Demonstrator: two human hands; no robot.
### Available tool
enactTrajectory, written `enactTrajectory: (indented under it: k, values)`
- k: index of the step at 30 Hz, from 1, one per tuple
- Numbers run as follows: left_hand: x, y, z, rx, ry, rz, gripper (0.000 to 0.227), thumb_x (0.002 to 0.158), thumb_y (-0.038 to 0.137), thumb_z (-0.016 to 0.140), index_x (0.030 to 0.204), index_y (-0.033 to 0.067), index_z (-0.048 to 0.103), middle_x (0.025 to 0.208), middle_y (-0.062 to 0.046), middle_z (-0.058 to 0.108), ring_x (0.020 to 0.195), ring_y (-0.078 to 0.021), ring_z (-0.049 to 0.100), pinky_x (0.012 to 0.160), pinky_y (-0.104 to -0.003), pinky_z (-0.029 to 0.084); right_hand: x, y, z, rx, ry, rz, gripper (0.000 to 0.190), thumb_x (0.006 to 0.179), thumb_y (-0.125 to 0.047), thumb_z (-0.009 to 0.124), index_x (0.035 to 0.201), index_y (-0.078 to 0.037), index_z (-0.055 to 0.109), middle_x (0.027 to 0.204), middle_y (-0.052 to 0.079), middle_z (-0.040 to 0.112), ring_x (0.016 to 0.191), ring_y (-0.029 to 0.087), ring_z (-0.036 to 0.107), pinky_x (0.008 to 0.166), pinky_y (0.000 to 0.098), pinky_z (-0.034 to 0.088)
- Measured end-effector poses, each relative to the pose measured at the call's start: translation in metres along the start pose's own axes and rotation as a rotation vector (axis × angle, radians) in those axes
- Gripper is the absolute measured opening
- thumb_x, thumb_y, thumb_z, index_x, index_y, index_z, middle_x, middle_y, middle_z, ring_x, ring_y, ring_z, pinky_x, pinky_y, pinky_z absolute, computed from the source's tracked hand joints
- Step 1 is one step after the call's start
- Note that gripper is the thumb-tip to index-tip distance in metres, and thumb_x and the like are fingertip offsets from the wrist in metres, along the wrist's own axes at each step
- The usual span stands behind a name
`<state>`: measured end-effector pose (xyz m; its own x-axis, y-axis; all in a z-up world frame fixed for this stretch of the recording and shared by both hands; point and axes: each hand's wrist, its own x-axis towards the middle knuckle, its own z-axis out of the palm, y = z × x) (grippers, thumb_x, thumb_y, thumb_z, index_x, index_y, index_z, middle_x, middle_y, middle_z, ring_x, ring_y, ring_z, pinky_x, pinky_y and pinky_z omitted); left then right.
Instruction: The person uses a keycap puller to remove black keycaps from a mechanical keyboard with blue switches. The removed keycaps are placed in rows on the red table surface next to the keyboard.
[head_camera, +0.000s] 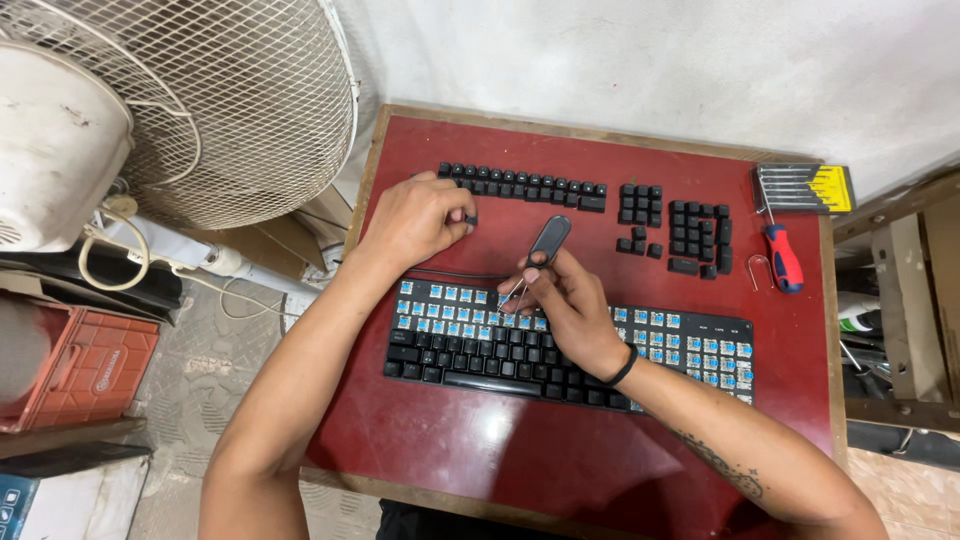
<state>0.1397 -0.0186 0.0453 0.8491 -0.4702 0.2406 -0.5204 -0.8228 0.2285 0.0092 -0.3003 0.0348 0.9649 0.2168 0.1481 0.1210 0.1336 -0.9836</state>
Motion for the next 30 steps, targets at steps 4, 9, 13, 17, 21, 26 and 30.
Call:
enactTrajectory:
  k: [4, 9, 13, 17, 21, 26, 30]
  values:
    - [0.004, -0.003, 0.002, -0.099, -0.073, -0.086, 0.021, 0.09, 0.039, 0.099, 0.107, 0.0376, 0.086, 0.093, 0.013, 0.077, 0.107, -0.019, 0.077, 0.093, -0.044, 0.069, 0.0, -0.006, 0.002, -0.005, -0.006, 0.009, 0.021, 0.125, -0.014, 0.063, 0.133, 0.005, 0.071, 0.107, 0.026, 0.093, 0.09, 0.032, 0.095, 0.077, 0.0369, 0.076]
    - [-0.007, 0.003, -0.016, -0.147, -0.141, -0.097, 0.024, 0.088, 0.039, 0.102, 0.108, 0.0345, 0.089, 0.096, 0.007, 0.078, 0.109, -0.0248, 0.076, 0.095, -0.049, 0.068, -0.001, -0.007, 0.002, -0.012, -0.011, 0.012, 0.022, 0.125, -0.013, 0.063, 0.133, 0.005, 0.071, 0.108, 0.026, 0.093, 0.092, 0.033, 0.095, 0.078, 0.038, 0.077]
    - [-0.017, 0.005, -0.01, -0.138, -0.041, -0.036, 0.014, 0.095, 0.035, 0.098, 0.107, 0.0305, 0.092, 0.092, 0.004, 0.076, 0.103, -0.0255, 0.075, 0.09, -0.047, 0.068, -0.001, -0.01, 0.003, -0.037, -0.028, -0.004, 0.023, 0.126, -0.013, 0.061, 0.134, 0.006, 0.071, 0.109, 0.027, 0.093, 0.096, 0.034, 0.095, 0.08, 0.039, 0.076]
    - [-0.015, -0.007, 0.015, -0.02, 0.042, 0.049, 0.01, 0.1, 0.034, 0.094, 0.109, 0.0306, 0.094, 0.092, 0.004, 0.077, 0.103, -0.0228, 0.074, 0.092, -0.044, 0.065, 0.0, -0.012, 0.003, -0.029, -0.037, 0.006, 0.021, 0.126, -0.013, 0.061, 0.134, 0.005, 0.07, 0.108, 0.025, 0.093, 0.095, 0.032, 0.095, 0.081, 0.0383, 0.077]
    - [-0.006, -0.02, 0.037, 0.166, 0.196, 0.136, 0.011, 0.107, 0.041, 0.087, 0.108, 0.032, 0.092, 0.095, 0.006, 0.077, 0.105, -0.0192, 0.072, 0.09, -0.039, 0.062, 0.001, -0.01, 0.002, -0.036, -0.04, 0.002, 0.021, 0.126, -0.013, 0.062, 0.133, 0.005, 0.07, 0.108, 0.026, 0.093, 0.095, 0.033, 0.095, 0.081, 0.0387, 0.077]
    - [0.004, -0.028, 0.052, 0.22, 0.253, 0.142, 0.012, 0.106, 0.045, 0.085, 0.109, 0.0344, 0.091, 0.098, 0.008, 0.077, 0.105, -0.0188, 0.07, 0.088, -0.039, 0.06, 0.0, -0.01, 0.003, -0.035, -0.037, -0.003, 0.021, 0.125, -0.013, 0.062, 0.133, 0.005, 0.07, 0.107, 0.026, 0.092, 0.096, 0.034, 0.095, 0.08, 0.0386, 0.077]
    - [0.008, -0.032, 0.06, 0.258, 0.29, 0.145, 0.013, 0.105, 0.046, 0.085, 0.105, 0.034, 0.089, 0.096, 0.009, 0.076, 0.104, -0.0179, 0.069, 0.086, -0.039, 0.057, 0.0, -0.01, 0.003, -0.032, -0.036, -0.002, 0.022, 0.126, -0.015, 0.063, 0.133, 0.005, 0.07, 0.108, 0.025, 0.093, 0.096, 0.032, 0.095, 0.081, 0.0386, 0.077]
